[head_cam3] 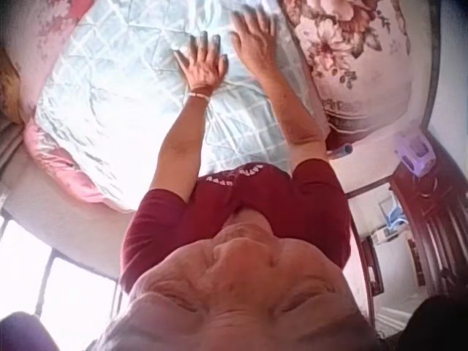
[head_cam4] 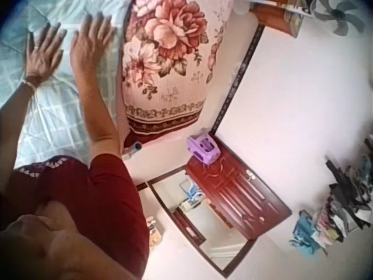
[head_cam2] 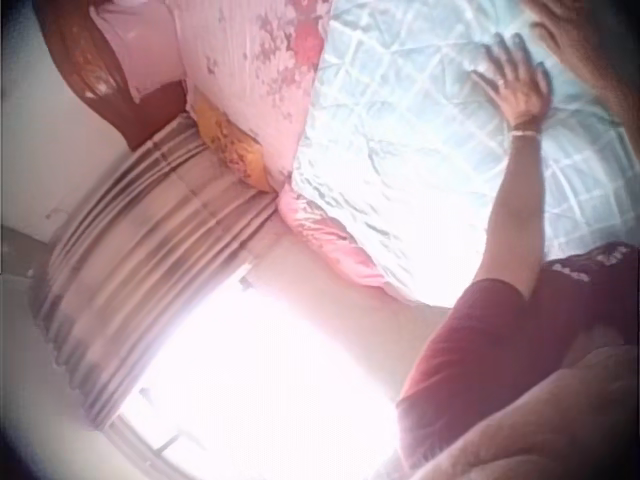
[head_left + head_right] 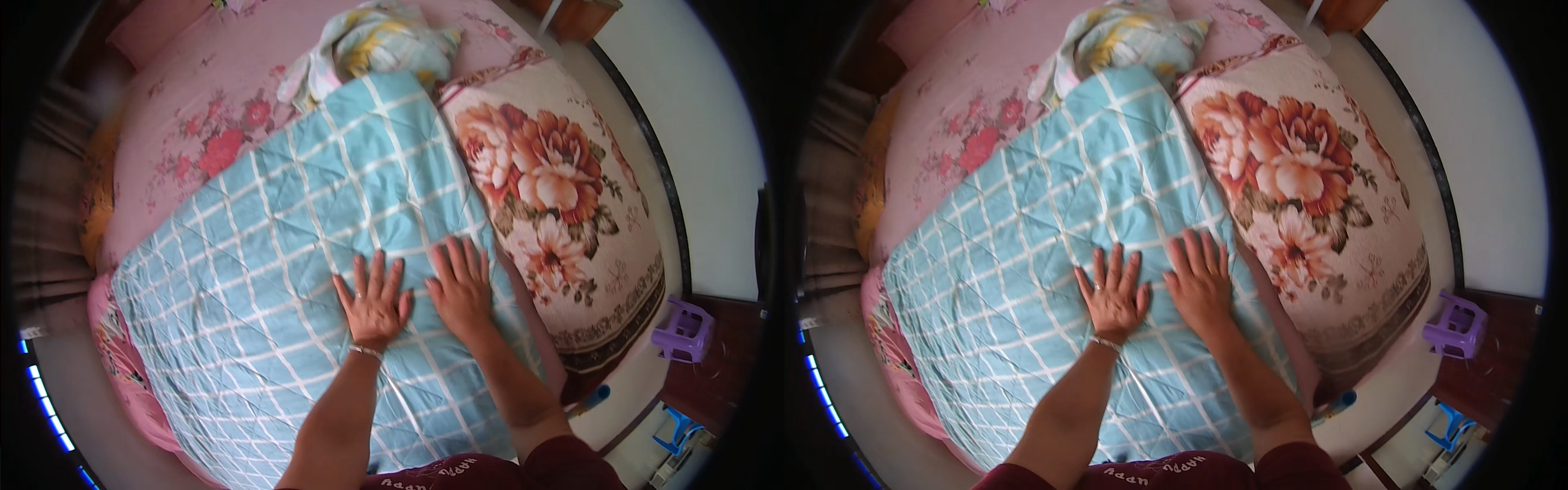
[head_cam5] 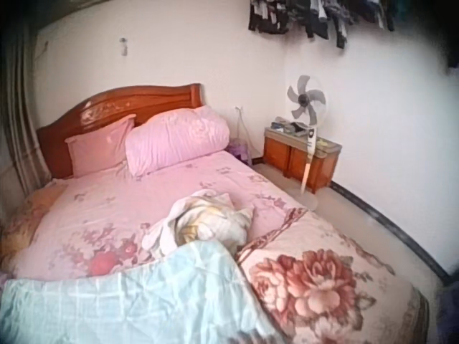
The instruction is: The person folds a dark blue rectangular item on a bed and places it on a nearby table. They then pick up a light blue patterned quilt, shake it out, and fold it into a neat rectangular shape on the bed.
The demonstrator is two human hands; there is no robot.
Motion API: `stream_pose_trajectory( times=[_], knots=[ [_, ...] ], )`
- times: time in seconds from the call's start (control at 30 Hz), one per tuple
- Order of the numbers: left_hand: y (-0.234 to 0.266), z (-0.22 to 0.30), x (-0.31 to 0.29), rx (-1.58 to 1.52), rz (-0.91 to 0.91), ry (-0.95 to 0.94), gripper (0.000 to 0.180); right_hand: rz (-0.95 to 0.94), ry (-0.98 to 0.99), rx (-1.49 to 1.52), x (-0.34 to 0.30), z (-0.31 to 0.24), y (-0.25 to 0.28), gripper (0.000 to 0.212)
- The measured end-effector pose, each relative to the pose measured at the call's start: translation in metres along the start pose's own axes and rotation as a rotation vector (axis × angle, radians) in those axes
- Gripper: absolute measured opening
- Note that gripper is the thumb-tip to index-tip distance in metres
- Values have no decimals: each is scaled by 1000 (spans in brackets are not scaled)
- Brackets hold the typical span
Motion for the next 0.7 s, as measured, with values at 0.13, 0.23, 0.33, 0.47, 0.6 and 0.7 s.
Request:
stream_pose_trajectory(
  times=[0.13,0.23,0.33,0.47,0.6,0.7],
  knots=[
    [0,-2,-3,39,25,20,55,-104,-200,-157,-153,27,29,56],
    [0,-1,-6,62,51,17,54,-55,-263,-131,-234,26,49,58],
    [1,-4,-14,78,78,3,54,-186,-123,-213,-281,-8,50,58],
    [24,0,-92,44,61,-72,51,-168,-133,-321,-324,14,33,51],
    [32,-39,-272,-22,-170,38,54,-81,-241,-423,-383,29,38,53],
    [32,-91,-409,60,-211,282,54,-153,-216,-330,-419,-8,24,55]
  ],
)
Point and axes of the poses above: each hand's wrist, its own x-axis towards the middle knuckle, its own y-axis out of the back of the hand, z = x × y, the point moved 4 cm from there along x, towards the middle knuckle, and after that the axes turned 7 degrees about -z, right-handed, at the moved point
